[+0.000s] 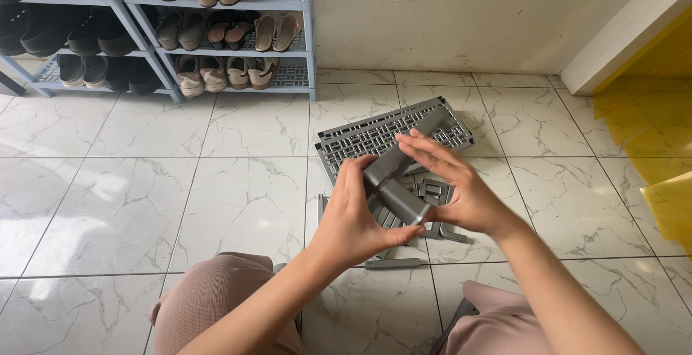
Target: The person assembles a metal shoe rack by attaching legs to perforated metal shelves. They pick up legs and shelves from the floor, insert the legs into the shelf corners, and stack the assembled units.
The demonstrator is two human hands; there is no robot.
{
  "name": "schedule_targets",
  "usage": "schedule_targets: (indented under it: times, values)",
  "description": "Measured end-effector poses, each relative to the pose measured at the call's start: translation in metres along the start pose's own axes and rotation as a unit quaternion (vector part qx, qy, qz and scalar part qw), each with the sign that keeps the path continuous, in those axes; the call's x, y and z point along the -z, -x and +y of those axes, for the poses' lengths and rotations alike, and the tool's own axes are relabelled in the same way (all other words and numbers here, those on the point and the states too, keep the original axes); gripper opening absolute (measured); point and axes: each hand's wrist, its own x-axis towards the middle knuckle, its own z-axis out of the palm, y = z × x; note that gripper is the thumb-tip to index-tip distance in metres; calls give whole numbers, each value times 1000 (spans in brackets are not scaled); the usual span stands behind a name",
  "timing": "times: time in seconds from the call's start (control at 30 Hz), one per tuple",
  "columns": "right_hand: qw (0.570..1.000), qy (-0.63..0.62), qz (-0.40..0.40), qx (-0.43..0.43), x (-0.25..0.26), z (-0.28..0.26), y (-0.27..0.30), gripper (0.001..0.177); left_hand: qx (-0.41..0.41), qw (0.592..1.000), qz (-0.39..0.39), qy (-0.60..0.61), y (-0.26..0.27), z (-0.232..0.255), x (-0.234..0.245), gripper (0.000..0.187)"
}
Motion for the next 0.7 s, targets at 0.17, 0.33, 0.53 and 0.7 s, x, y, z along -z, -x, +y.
schedule_targets:
  times: [0.17, 0.33, 0.53, 0.7]
  values:
    - [996, 45, -79, 18, 15, 7, -3, 114, -45, 998, -43, 22, -3, -10, -6, 106]
    - [999, 16, -43, -2, 9, 31, -4, 108, -121, 992, -21, 10, -27, -41, -7, 101]
    - [989, 136, 60, 1, -1, 43, -20, 104, -73, 994, -63, 46, -49, -64, 7, 103]
    - [990, 130, 54, -7, -23, 34, -25, 103, -81, 991, -100, 21, -51, -74, 17, 112]
